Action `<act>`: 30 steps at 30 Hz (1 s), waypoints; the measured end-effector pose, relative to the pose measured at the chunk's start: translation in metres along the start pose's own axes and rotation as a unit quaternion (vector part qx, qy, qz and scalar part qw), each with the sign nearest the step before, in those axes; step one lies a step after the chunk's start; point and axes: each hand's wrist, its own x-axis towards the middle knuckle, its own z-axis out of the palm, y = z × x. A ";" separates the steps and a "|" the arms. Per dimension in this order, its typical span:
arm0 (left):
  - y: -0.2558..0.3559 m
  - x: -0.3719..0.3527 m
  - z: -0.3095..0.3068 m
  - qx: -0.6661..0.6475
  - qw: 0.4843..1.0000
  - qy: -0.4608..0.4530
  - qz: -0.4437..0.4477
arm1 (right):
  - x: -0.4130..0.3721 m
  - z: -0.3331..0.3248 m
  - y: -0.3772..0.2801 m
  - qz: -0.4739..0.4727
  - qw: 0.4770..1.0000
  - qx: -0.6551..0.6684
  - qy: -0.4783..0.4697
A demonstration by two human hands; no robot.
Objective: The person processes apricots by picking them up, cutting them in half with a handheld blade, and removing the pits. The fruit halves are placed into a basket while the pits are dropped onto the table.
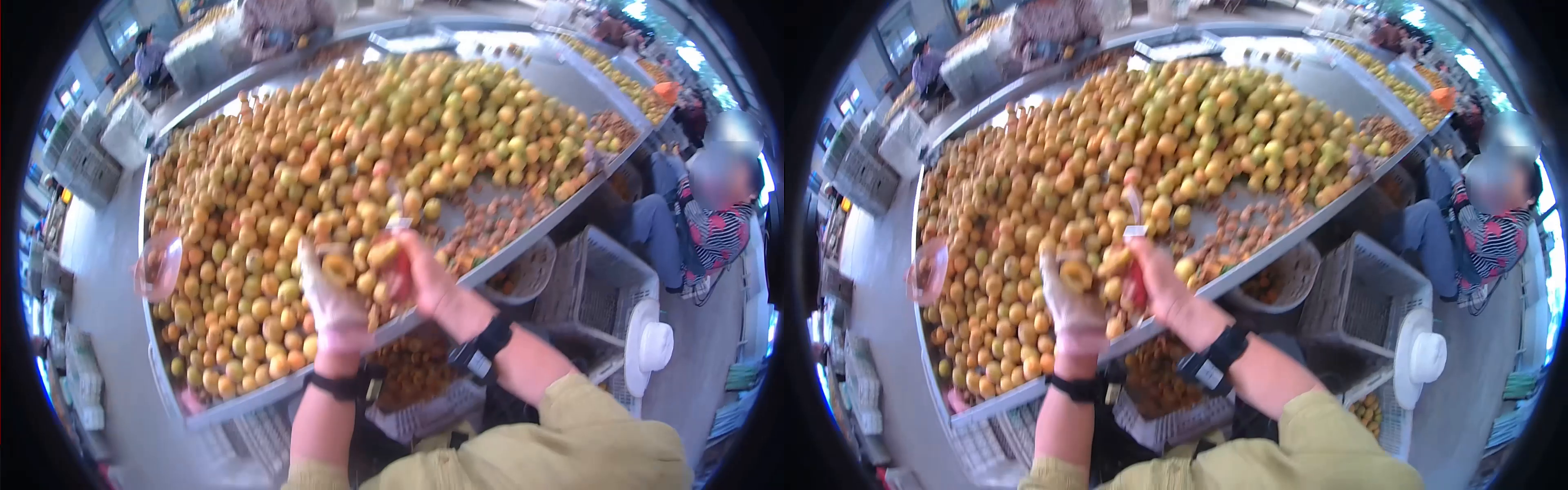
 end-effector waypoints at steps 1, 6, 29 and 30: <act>-0.023 0.007 0.001 -0.178 0.966 0.023 -0.187 | -0.008 0.004 -0.005 -0.057 0.997 -0.041 -0.010; 0.030 0.017 0.010 -0.401 0.815 -0.011 -0.417 | -0.015 0.009 -0.017 -0.136 0.988 -0.074 0.000; 0.026 0.003 0.028 -0.469 0.746 -0.183 -0.436 | -0.017 -0.016 -0.027 -0.261 0.951 -0.103 0.128; 0.025 0.003 0.029 -0.472 0.744 -0.186 -0.435 | -0.026 -0.019 -0.033 -0.264 0.950 -0.106 0.129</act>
